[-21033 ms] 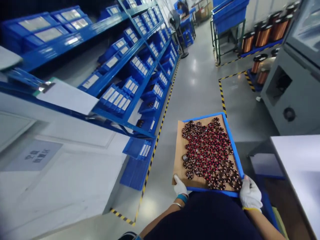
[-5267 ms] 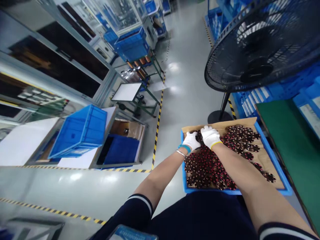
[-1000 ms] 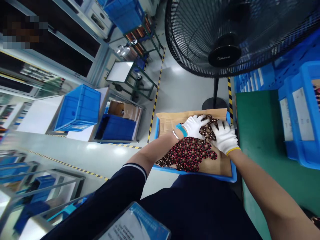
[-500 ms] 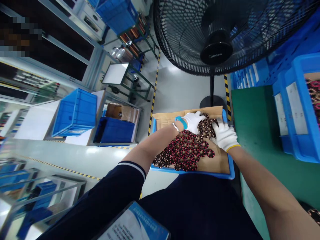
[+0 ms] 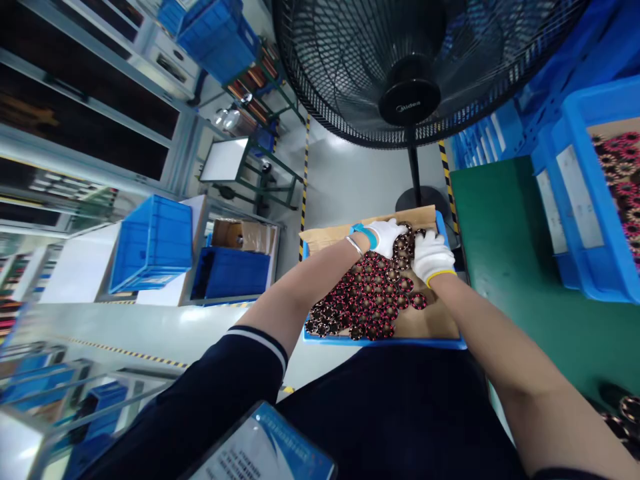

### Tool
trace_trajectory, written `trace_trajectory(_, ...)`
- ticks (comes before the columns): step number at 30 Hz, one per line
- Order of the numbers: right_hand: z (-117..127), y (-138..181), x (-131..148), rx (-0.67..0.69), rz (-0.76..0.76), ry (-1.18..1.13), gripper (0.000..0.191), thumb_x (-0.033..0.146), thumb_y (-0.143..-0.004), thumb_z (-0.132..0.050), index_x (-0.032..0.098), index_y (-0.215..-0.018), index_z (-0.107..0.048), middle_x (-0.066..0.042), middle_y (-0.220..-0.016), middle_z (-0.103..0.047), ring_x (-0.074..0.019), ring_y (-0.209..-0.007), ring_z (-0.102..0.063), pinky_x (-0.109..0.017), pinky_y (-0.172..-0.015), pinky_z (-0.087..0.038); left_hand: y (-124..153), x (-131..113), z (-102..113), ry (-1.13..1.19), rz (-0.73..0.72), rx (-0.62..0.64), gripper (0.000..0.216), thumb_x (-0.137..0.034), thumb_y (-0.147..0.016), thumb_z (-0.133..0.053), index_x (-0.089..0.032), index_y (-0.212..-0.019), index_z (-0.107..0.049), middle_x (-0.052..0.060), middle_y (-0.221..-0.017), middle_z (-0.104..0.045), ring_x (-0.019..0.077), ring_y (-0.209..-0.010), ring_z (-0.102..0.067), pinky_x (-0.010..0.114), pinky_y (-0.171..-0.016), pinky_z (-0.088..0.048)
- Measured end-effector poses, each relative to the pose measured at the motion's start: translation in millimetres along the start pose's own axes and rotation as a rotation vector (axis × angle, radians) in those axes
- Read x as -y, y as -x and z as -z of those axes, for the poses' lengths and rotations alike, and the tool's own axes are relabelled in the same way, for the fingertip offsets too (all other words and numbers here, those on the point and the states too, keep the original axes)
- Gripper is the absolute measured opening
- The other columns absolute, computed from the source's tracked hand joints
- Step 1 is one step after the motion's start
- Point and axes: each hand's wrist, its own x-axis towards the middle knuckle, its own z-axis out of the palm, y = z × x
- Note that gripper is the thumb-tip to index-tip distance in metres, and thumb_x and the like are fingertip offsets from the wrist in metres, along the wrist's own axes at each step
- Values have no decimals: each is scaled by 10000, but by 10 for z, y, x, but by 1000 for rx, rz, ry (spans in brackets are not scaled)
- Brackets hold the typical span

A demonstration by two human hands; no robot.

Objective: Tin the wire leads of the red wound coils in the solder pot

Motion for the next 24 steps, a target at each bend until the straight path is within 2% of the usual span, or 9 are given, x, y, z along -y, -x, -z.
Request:
trace_trajectory(3, -20, 43, 44, -4, -40, -39, 467, 341, -848, -562, 130, -1263, -520, -217, -1300, -396, -315, -1131, -434, -398, -815, -496, 9, -14, -53, 11, 4, -41, 856, -299, -669, -758, -262, -1457, -425, 141, -1302, -546, 319, -1091, -656, 386, -911, -556)
trace_trajectory(8, -71, 78, 35, -7, -39, -111, 533, 326, -854, -530, 180, -1363, -467, -199, -1347, -364, -325, -1171, -412, -380, -805, -499, -24, -68, -189, -3, 34, -85, 898, -211, -690, -742, -272, -1495, -349, 162, -1335, -498, 319, -1066, -668, 406, -880, -568)
trace_trajectory(12, -83, 53, 7, 0, -16, -154, 471, 291, -854, -534, 173, -1310, -525, -191, -1305, -405, -321, -1152, -429, -391, -830, -491, -26, -122, -216, -21, 54, -127, 791, -182, -728, -705, -262, -1456, -406, 145, -1288, -522, 303, -1042, -680, 398, -868, -574)
trace_trajectory(15, -100, 58, -27, -7, -27, -192, 484, 298, -828, -566, 179, -1296, -543, -189, -1297, -417, -321, -1143, -446, -391, -822, -497, 10, -162, -170, -41, 62, -157, 683, -184, -772, -663, -260, -1417, -454, 130, -1265, -540, 295, -1047, -679, 394, -875, -574)
trace_trajectory(19, -110, 115, -66, -31, -59, -242, 512, 345, -831, -569, 191, -1317, -537, -185, -1293, -431, -326, -1139, -464, -401, -831, -501, 72, -231, -60, -68, 70, -178, 643, -196, -790, -646, -245, -1406, -464, 131, -1268, -545, 286, -1030, -683, 388, -872, -576)
trace_trajectory(24, 14, 294, -115, -70, -73, -285, 522, 370, -854, -556, 170, -1335, -524, -195, -1321, -417, -317, -1149, -459, -370, -831, -488, 157, -398, 123, -91, 68, -194, 581, -250, -809, -651, -237, -1367, -490, 120, -1251, -554, 283, -1057, -668, 377, -903, -560)
